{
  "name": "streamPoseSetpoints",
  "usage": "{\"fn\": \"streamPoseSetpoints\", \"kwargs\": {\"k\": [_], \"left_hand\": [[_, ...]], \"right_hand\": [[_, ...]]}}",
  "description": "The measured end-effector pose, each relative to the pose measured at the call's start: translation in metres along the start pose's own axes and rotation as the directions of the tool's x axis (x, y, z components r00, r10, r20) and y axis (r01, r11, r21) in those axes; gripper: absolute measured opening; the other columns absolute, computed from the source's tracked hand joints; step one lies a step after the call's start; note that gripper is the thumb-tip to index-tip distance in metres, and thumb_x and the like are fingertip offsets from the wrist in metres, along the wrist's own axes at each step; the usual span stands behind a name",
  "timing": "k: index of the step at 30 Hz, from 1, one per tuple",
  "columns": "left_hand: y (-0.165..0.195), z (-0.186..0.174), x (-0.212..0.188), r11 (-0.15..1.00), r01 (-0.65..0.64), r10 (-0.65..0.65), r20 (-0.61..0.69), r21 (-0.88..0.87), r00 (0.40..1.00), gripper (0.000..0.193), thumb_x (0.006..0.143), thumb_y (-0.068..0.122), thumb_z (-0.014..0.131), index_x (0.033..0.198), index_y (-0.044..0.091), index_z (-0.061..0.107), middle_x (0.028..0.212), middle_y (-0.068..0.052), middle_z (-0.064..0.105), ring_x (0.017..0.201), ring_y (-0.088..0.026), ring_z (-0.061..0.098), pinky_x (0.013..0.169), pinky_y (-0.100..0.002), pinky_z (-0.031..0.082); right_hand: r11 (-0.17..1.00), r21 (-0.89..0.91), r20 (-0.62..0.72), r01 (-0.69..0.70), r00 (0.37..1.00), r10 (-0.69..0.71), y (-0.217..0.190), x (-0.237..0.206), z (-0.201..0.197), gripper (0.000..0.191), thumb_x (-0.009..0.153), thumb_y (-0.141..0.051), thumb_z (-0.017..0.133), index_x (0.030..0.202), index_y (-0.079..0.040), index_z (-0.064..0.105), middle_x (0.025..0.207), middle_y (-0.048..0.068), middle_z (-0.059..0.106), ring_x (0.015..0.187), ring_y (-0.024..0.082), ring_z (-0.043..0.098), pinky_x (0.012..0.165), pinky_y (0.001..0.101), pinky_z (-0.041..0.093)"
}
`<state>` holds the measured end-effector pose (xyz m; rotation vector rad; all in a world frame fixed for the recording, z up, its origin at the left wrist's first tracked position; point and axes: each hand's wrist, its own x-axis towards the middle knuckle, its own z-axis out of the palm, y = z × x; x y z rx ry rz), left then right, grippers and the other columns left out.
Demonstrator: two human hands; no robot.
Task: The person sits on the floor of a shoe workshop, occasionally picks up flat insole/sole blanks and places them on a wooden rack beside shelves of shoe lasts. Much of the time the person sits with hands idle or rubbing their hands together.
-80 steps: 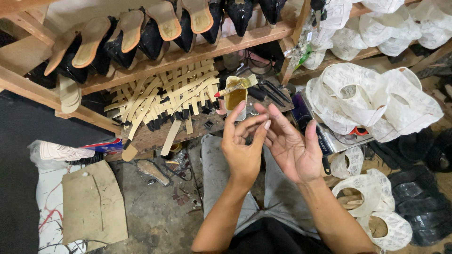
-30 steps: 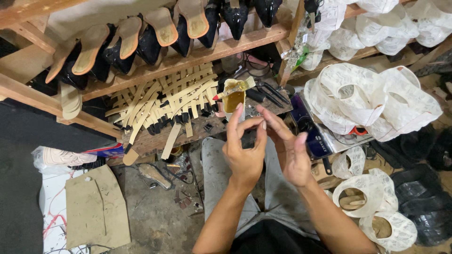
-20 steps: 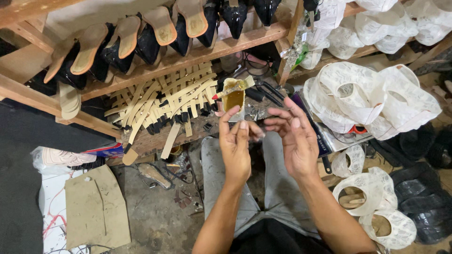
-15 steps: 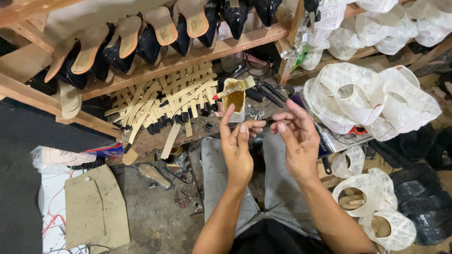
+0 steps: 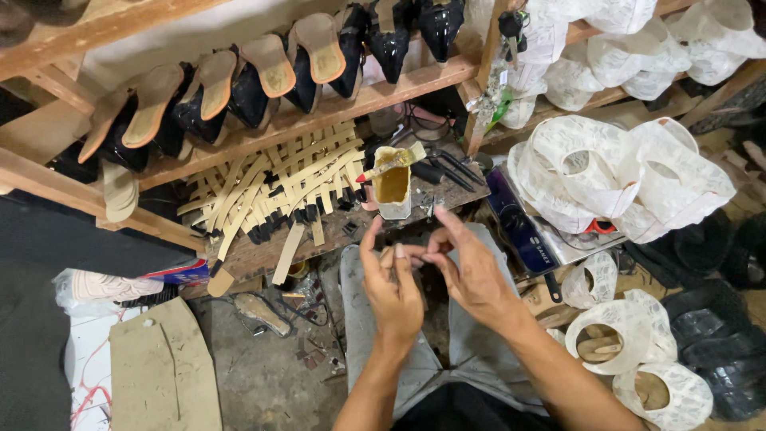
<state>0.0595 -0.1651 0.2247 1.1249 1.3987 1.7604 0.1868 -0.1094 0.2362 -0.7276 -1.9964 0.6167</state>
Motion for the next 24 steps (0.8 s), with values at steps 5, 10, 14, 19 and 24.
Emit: {"fn": "streamPoseSetpoints", "kwargs": {"k": [5, 10, 14, 19, 24], "left_hand": [[-0.049, -0.034, 0.01, 0.992, 0.125, -0.125, -0.062, -0.005, 0.99, 0.043, 0.108, 0.01, 0.048, 0.15, 0.002, 0.044, 0.091, -0.011, 0.068, 0.078, -0.012, 0.06, 0.071, -0.025, 0.049], [-0.107, -0.086, 0.021, 0.993, 0.069, -0.084, -0.162, -0.098, 0.983, 0.043, 0.103, 0.005, 0.051, 0.145, 0.002, 0.044, 0.102, -0.003, 0.068, 0.084, -0.007, 0.06, 0.075, -0.02, 0.05], [-0.133, -0.103, 0.005, 0.995, 0.094, -0.095, -0.212, -0.011, 0.973, 0.037, 0.099, 0.001, 0.06, 0.135, -0.001, 0.052, 0.085, -0.001, 0.055, 0.073, -0.006, 0.049, 0.062, -0.021, 0.039], [-0.136, -0.114, -0.023, 0.915, 0.303, -0.212, -0.324, 0.266, 0.922, 0.023, 0.105, 0.009, 0.062, 0.126, 0.002, 0.07, 0.077, -0.003, 0.042, 0.069, -0.01, 0.035, 0.059, -0.026, 0.029], [-0.142, -0.114, -0.041, 0.948, 0.066, 0.024, -0.279, 0.311, 0.96, 0.04, 0.099, 0.002, 0.056, 0.139, 0.0, 0.052, 0.087, 0.007, 0.055, 0.079, -0.005, 0.053, 0.072, -0.023, 0.047]], "right_hand": [[0.861, 0.416, 0.417, -0.292, 0.903, 0.105, -0.004, -0.033, 0.01, 0.07, 0.095, 0.009, 0.061, 0.156, -0.005, 0.03, 0.094, 0.006, 0.053, 0.085, 0.017, 0.056, 0.083, 0.028, 0.052], [0.881, 0.304, 0.212, -0.363, 0.927, 0.308, 0.028, -0.057, 0.012, 0.049, 0.104, -0.004, 0.053, 0.149, -0.004, 0.034, 0.098, 0.005, 0.05, 0.091, 0.016, 0.052, 0.088, 0.0263, 0.045], [0.807, 0.138, 0.048, -0.575, 0.817, 0.574, 0.068, -0.067, 0.001, 0.039, 0.108, -0.012, 0.049, 0.145, -0.006, 0.045, 0.083, 0.008, 0.047, 0.077, 0.017, 0.045, 0.073, 0.029, 0.041], [0.849, 0.012, -0.188, -0.529, 0.833, 0.521, 0.09, -0.1, 0.002, 0.039, 0.106, -0.014, 0.05, 0.143, -0.004, 0.044, 0.081, 0.005, 0.054, 0.071, 0.016, 0.048, 0.07, 0.0282, 0.043], [0.952, -0.023, -0.236, -0.305, 0.927, 0.292, 0.107, -0.115, 0.023, 0.046, 0.105, -0.011, 0.053, 0.147, 0.0, 0.041, 0.088, 0.006, 0.057, 0.077, 0.013, 0.053, 0.075, 0.0269, 0.046]]}}
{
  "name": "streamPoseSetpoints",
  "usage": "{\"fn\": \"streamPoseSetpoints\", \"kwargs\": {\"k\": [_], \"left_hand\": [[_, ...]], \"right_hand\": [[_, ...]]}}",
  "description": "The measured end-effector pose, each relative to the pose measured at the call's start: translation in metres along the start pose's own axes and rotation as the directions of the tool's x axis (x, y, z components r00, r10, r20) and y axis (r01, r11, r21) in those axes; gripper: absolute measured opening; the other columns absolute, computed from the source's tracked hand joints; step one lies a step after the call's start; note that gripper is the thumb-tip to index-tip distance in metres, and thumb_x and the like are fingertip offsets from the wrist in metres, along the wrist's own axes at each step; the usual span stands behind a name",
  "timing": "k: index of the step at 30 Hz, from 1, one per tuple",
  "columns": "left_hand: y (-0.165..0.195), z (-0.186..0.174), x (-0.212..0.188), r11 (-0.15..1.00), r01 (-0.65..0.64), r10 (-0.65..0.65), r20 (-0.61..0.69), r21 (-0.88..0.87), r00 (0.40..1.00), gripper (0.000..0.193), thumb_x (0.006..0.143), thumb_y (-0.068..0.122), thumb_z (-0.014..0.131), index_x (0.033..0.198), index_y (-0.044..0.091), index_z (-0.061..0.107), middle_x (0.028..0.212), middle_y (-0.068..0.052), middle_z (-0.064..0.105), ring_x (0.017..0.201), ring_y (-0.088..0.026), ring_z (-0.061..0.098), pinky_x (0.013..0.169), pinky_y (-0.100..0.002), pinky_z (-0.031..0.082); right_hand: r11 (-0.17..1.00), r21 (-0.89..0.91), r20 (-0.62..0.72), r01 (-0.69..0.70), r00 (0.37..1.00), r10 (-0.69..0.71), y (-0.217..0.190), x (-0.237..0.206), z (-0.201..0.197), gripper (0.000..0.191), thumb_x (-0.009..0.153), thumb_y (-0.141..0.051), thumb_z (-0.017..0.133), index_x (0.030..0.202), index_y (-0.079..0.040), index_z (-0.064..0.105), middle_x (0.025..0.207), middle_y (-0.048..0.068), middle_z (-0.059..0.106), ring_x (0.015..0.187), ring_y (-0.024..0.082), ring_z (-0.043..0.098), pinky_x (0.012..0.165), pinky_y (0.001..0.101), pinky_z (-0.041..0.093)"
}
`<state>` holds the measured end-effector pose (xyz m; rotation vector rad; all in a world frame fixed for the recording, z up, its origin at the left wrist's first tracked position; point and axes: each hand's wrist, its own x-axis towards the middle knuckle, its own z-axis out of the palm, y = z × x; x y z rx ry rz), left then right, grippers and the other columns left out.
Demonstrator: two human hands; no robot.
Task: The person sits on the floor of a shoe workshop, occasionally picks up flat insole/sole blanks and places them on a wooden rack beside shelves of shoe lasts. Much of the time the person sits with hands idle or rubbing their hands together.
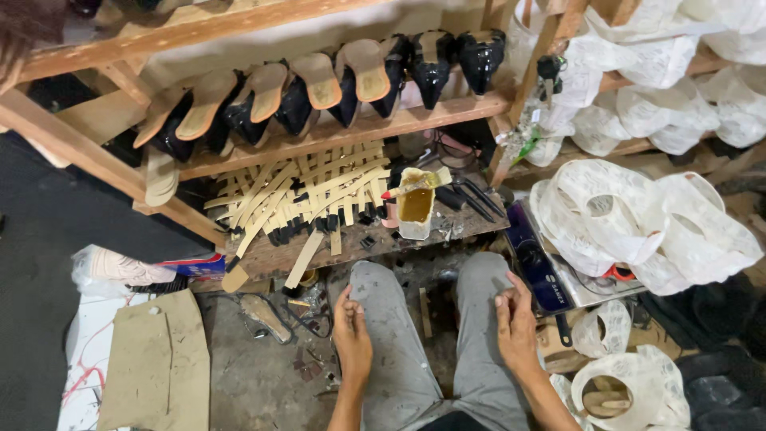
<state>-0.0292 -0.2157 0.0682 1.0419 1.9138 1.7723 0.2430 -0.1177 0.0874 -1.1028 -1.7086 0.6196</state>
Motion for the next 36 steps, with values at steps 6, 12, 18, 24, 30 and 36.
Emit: {"fn": "streamPoseSetpoints", "kwargs": {"k": [6, 12, 18, 24, 30, 36], "left_hand": [[-0.01, 0.004, -0.005, 0.987, 0.089, -0.088, -0.02, 0.134, 0.996, 0.024, 0.096, 0.007, 0.067, 0.119, 0.007, 0.071, 0.065, -0.003, 0.045, 0.066, -0.017, 0.042, 0.066, -0.033, 0.04], [0.021, 0.004, -0.013, 0.957, -0.175, 0.174, 0.024, 0.231, 0.984, 0.021, 0.092, 0.005, 0.067, 0.112, 0.006, 0.074, 0.082, -0.007, 0.064, 0.077, -0.019, 0.056, 0.074, -0.034, 0.046], [0.067, 0.029, -0.038, 0.986, -0.07, 0.119, 0.343, -0.153, 0.932, 0.022, 0.091, -0.002, 0.069, 0.113, 0.0, 0.073, 0.101, -0.009, 0.066, 0.083, -0.02, 0.065, 0.071, -0.029, 0.052], [0.069, 0.023, -0.035, 0.98, -0.142, 0.188, 0.4, -0.143, 0.897, 0.018, 0.089, -0.005, 0.074, 0.107, 0.0, 0.075, 0.095, -0.01, 0.068, 0.083, -0.02, 0.07, 0.069, -0.031, 0.054], [0.074, 0.008, -0.03, 0.989, 0.119, -0.035, 0.625, -0.092, 0.78, 0.012, 0.089, -0.004, 0.074, 0.093, -0.002, 0.063, 0.093, -0.01, 0.063, 0.082, -0.02, 0.067, 0.071, -0.029, 0.053], [0.07, -0.003, -0.036, 0.978, -0.025, 0.149, 0.609, -0.208, 0.779, 0.012, 0.088, -0.009, 0.066, 0.09, -0.002, 0.057, 0.098, -0.008, 0.05, 0.086, -0.016, 0.057, 0.075, -0.031, 0.051]], "right_hand": [[0.99, 0.025, -0.005, -0.141, 0.99, 0.141, 0.012, 0.012, 0.022, 0.032, 0.106, -0.011, 0.054, 0.137, -0.004, 0.057, 0.08, 0.007, 0.055, 0.071, 0.015, 0.05, 0.068, 0.0279, 0.045], [0.986, -0.063, 0.205, -0.155, 0.965, 0.165, 0.004, 0.011, 0.03, 0.044, 0.097, -0.016, 0.062, 0.14, -0.009, 0.057, 0.066, 0.012, 0.045, 0.058, 0.016, 0.041, 0.058, 0.0291, 0.039], [0.816, 0.378, 0.403, -0.437, 0.872, 0.279, -0.029, -0.004, 0.041, 0.065, 0.102, -0.03, 0.048, 0.161, -0.014, 0.024, 0.087, 0.009, 0.063, 0.06, 0.014, 0.054, 0.056, 0.0276, 0.046], [0.471, 0.451, 0.54, -0.758, 0.652, 0.533, -0.062, -0.01, 0.041, 0.078, 0.096, -0.037, 0.044, 0.166, -0.022, 0.013, 0.089, 0.018, 0.069, 0.055, 0.021, 0.062, 0.051, 0.0332, 0.049], [0.709, 0.324, 0.619, -0.626, 0.707, 0.342, -0.058, 0.0, 0.031, 0.069, 0.099, -0.037, 0.043, 0.161, -0.016, 0.022, 0.072, 0.019, 0.073, 0.042, 0.02, 0.056, 0.043, 0.0313, 0.045], [0.499, 0.293, 0.651, -0.816, 0.553, 0.521, -0.04, 0.005, 0.046, 0.068, 0.099, -0.044, 0.044, 0.162, -0.024, 0.03, 0.069, 0.024, 0.07, 0.037, 0.023, 0.052, 0.039, 0.035, 0.044]]}}
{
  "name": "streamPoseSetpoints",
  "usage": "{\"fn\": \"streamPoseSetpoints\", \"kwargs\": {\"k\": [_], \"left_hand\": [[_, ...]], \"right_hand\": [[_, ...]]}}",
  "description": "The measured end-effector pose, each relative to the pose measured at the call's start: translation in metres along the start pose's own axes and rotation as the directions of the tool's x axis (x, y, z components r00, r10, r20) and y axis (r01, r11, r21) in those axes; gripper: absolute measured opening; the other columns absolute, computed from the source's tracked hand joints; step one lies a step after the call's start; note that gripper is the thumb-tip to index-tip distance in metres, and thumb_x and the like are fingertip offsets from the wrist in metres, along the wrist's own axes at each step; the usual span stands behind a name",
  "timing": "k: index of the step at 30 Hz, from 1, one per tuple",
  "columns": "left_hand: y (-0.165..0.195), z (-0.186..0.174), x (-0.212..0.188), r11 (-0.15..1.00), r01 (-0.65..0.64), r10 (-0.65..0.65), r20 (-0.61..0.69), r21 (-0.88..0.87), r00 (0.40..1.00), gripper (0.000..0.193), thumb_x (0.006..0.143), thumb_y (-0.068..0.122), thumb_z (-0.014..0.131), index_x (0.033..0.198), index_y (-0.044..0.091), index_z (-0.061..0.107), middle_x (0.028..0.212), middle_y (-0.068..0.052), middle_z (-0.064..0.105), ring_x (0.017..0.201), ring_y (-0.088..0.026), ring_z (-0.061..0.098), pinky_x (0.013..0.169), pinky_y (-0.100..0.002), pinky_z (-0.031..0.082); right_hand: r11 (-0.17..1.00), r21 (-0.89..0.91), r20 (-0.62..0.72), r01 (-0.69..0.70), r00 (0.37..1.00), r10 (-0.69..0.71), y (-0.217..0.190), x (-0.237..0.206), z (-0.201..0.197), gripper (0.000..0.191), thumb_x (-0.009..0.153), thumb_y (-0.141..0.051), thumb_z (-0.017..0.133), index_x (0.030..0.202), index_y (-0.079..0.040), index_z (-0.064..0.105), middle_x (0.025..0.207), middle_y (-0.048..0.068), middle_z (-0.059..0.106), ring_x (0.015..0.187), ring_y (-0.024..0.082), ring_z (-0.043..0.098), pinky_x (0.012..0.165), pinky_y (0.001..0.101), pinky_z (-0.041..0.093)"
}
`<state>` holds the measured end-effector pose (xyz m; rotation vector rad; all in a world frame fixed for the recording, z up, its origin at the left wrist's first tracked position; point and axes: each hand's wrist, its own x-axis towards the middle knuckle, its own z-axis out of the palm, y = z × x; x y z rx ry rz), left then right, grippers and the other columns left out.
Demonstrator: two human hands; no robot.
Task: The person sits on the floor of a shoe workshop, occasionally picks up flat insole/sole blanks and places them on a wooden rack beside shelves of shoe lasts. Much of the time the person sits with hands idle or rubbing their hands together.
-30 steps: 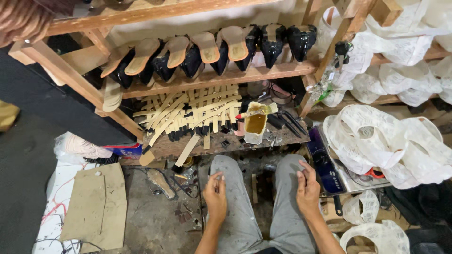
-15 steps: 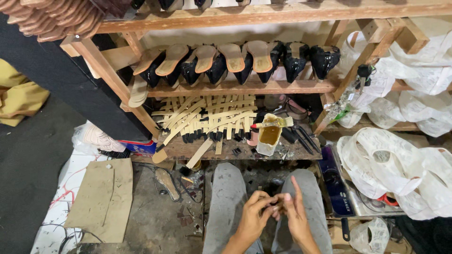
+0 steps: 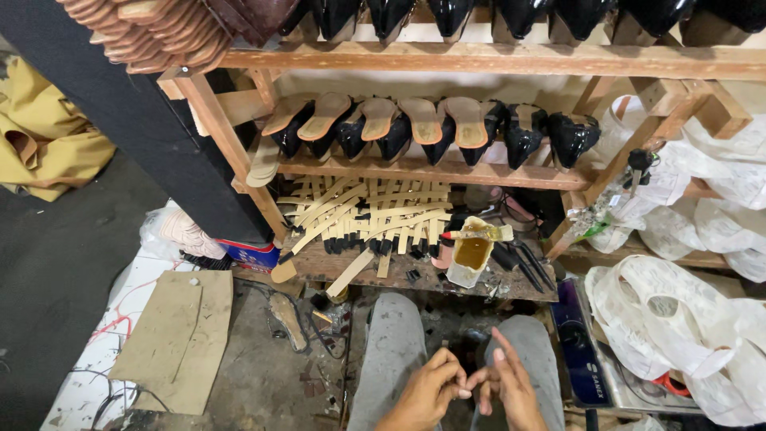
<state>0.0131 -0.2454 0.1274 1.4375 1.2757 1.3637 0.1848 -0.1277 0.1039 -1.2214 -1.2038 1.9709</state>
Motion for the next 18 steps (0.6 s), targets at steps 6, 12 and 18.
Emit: {"fn": "streamPoseSetpoints", "kwargs": {"k": [6, 12, 18], "left_hand": [[-0.036, -0.017, 0.0, 0.921, 0.265, -0.329, -0.206, -0.284, 0.922, 0.023, 0.101, 0.012, 0.065, 0.085, -0.002, 0.055, 0.085, -0.011, 0.052, 0.073, -0.02, 0.054, 0.067, -0.033, 0.047], [-0.07, -0.065, 0.004, 0.765, 0.32, 0.06, -0.557, 0.559, 0.828, 0.034, 0.095, 0.027, 0.068, 0.117, 0.002, 0.06, 0.132, -0.02, 0.063, 0.117, -0.039, 0.059, 0.095, -0.047, 0.048], [-0.076, -0.052, 0.026, 0.648, 0.584, -0.225, -0.609, 0.489, 0.76, 0.084, 0.094, 0.043, 0.061, 0.157, 0.004, 0.022, 0.151, -0.028, 0.039, 0.132, -0.046, 0.044, 0.11, -0.052, 0.037]], "right_hand": [[0.849, -0.213, -0.211, 0.483, 0.826, -0.523, -0.027, 0.031, -0.041, 0.061, 0.103, -0.023, 0.049, 0.158, -0.003, 0.029, 0.1, 0.017, 0.07, 0.065, 0.016, 0.062, 0.058, 0.0279, 0.052], [0.29, -0.853, -0.072, 0.434, 0.454, -0.888, -0.021, 0.046, -0.042, 0.068, 0.095, -0.01, 0.061, 0.158, 0.003, 0.037, 0.115, 0.015, 0.072, 0.103, 0.029, 0.061, 0.097, 0.0392, 0.044], [0.19, -0.889, -0.021, 0.417, 0.378, -0.926, -0.014, 0.06, -0.025, 0.064, 0.089, -0.013, 0.069, 0.148, -0.001, 0.047, 0.109, 0.017, 0.064, 0.102, 0.034, 0.058, 0.094, 0.0403, 0.046]]}}
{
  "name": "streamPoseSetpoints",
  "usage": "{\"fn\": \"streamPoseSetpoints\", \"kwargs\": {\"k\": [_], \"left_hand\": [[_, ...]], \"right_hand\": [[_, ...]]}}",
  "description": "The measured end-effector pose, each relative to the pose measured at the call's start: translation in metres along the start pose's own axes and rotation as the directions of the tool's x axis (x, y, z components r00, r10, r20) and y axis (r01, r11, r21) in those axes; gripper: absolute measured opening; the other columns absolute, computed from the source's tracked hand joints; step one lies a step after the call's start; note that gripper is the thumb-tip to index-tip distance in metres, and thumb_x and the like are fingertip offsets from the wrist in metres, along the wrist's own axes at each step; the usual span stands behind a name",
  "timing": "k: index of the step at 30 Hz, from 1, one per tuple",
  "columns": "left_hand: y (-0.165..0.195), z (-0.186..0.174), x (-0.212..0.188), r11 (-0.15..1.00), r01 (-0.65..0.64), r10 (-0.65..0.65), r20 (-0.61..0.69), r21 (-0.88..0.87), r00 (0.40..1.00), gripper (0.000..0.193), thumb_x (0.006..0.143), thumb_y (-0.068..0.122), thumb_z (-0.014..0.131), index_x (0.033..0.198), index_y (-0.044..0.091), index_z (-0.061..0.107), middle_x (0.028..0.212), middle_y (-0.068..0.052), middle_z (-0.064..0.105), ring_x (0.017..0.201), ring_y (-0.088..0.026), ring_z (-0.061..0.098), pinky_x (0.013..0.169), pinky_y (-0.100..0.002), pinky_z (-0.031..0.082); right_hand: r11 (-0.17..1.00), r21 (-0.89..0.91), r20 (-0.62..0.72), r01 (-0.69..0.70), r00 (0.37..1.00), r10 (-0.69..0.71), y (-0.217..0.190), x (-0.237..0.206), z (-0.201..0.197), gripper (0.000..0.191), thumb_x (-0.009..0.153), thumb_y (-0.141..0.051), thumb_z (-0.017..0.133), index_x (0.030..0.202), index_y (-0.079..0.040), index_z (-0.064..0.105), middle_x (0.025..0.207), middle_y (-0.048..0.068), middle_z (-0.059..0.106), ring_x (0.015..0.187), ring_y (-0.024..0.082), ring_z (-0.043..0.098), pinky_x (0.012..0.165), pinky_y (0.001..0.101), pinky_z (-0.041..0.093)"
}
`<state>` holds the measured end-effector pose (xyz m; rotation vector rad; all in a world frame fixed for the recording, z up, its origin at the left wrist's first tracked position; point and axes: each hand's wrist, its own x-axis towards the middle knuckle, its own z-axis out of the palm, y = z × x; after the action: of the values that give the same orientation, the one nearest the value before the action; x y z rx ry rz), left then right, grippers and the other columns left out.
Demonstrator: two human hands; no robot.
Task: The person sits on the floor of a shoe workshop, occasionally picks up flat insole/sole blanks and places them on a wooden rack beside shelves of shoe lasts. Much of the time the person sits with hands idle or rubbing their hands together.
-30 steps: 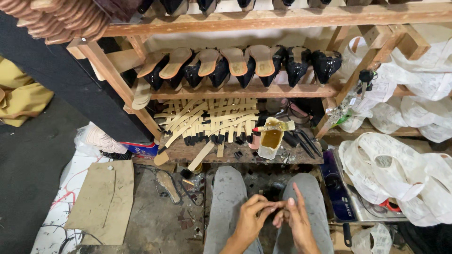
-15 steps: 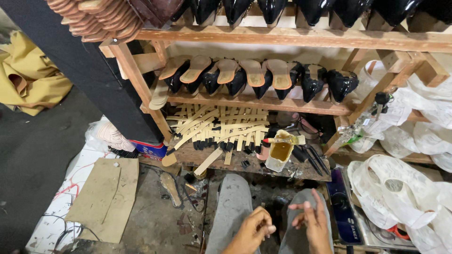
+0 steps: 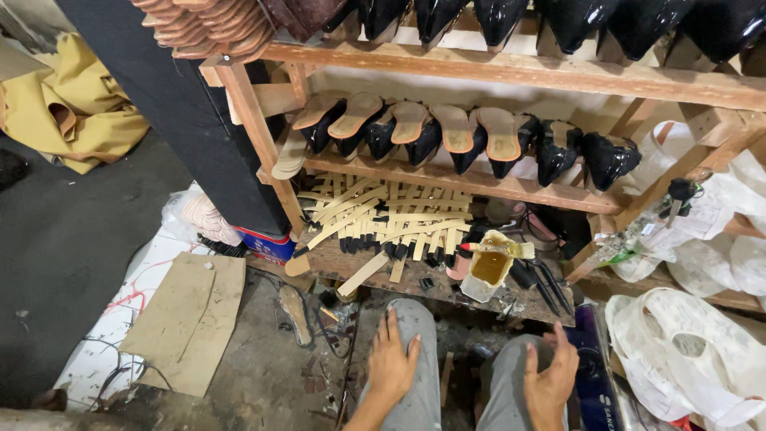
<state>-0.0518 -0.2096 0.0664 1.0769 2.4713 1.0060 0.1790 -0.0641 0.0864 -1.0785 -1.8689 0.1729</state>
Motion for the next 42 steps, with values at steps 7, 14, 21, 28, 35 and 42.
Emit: {"fn": "streamPoseSetpoints", "kwargs": {"k": [7, 14, 21, 28, 35, 42], "left_hand": [[0.03, 0.015, 0.008, 0.997, -0.077, 0.077, 0.01, 0.024, 0.997, 0.078, 0.094, 0.042, 0.063, 0.154, 0.005, 0.03, 0.151, -0.029, 0.039, 0.135, -0.047, 0.041, 0.109, -0.055, 0.034], [0.041, 0.032, 0.001, 0.922, -0.384, 0.386, -0.117, 0.041, 0.915, 0.049, 0.094, 0.028, 0.065, 0.136, 0.003, 0.057, 0.143, -0.022, 0.053, 0.132, -0.045, 0.045, 0.108, -0.056, 0.033], [0.044, 0.07, 0.032, 0.486, -0.242, 0.323, -0.085, -0.84, 0.943, 0.035, 0.095, 0.002, 0.069, 0.129, 0.001, 0.063, 0.1, -0.003, 0.066, 0.086, -0.011, 0.063, 0.078, -0.027, 0.053], [0.034, 0.093, 0.021, 0.494, -0.324, 0.344, -0.162, -0.807, 0.925, 0.032, 0.096, -0.001, 0.068, 0.128, -0.001, 0.063, 0.094, 0.0, 0.058, 0.084, -0.007, 0.055, 0.074, -0.022, 0.048], [0.049, 0.088, 0.015, 0.598, -0.247, 0.283, -0.087, -0.762, 0.955, 0.021, 0.1, 0.005, 0.065, 0.12, 0.0, 0.066, 0.078, 0.004, 0.055, 0.069, -0.005, 0.051, 0.061, -0.022, 0.044], [0.053, 0.09, 0.022, 0.544, -0.133, 0.275, 0.026, -0.829, 0.961, 0.019, 0.101, 0.007, 0.065, 0.117, -0.002, 0.07, 0.074, 0.003, 0.056, 0.063, -0.006, 0.048, 0.056, -0.024, 0.04]], "right_hand": [[0.976, 0.155, 0.244, -0.156, 0.963, 0.115, 0.002, -0.002, 0.021, 0.047, 0.099, -0.008, 0.062, 0.145, -0.003, 0.048, 0.094, 0.015, 0.057, 0.084, 0.029, 0.057, 0.08, 0.0397, 0.049], [0.956, 0.292, 0.241, -0.022, 0.969, -0.052, 0.002, 0.0, 0.033, 0.05, 0.101, -0.007, 0.054, 0.15, -0.005, 0.043, 0.092, 0.014, 0.051, 0.081, 0.025, 0.052, 0.077, 0.0362, 0.048], [0.923, 0.346, 0.299, -0.169, 0.952, 0.062, -0.002, -0.001, 0.034, 0.031, 0.115, -0.012, 0.049, 0.145, -0.011, 0.055, 0.088, 0.005, 0.054, 0.079, 0.017, 0.05, 0.074, 0.032, 0.045], [0.792, 0.561, 0.257, -0.243, 0.96, 0.112, -0.01, -0.02, 0.037, 0.049, 0.108, -0.013, 0.047, 0.155, -0.005, 0.034, 0.088, 0.0, 0.046, 0.071, 0.008, 0.044, 0.062, 0.023, 0.041], [0.834, 0.483, 0.273, -0.267, 0.951, 0.146, -0.011, -0.011, 0.029, 0.036, 0.109, -0.015, 0.054, 0.144, -0.006, 0.048, 0.076, -0.001, 0.047, 0.066, 0.009, 0.042, 0.06, 0.0246, 0.038], [0.743, 0.514, 0.426, -0.429, 0.879, 0.213, -0.007, -0.008, 0.028, 0.037, 0.108, -0.014, 0.054, 0.144, -0.008, 0.052, 0.076, 0.002, 0.043, 0.064, 0.012, 0.038, 0.057, 0.0276, 0.035]]}}
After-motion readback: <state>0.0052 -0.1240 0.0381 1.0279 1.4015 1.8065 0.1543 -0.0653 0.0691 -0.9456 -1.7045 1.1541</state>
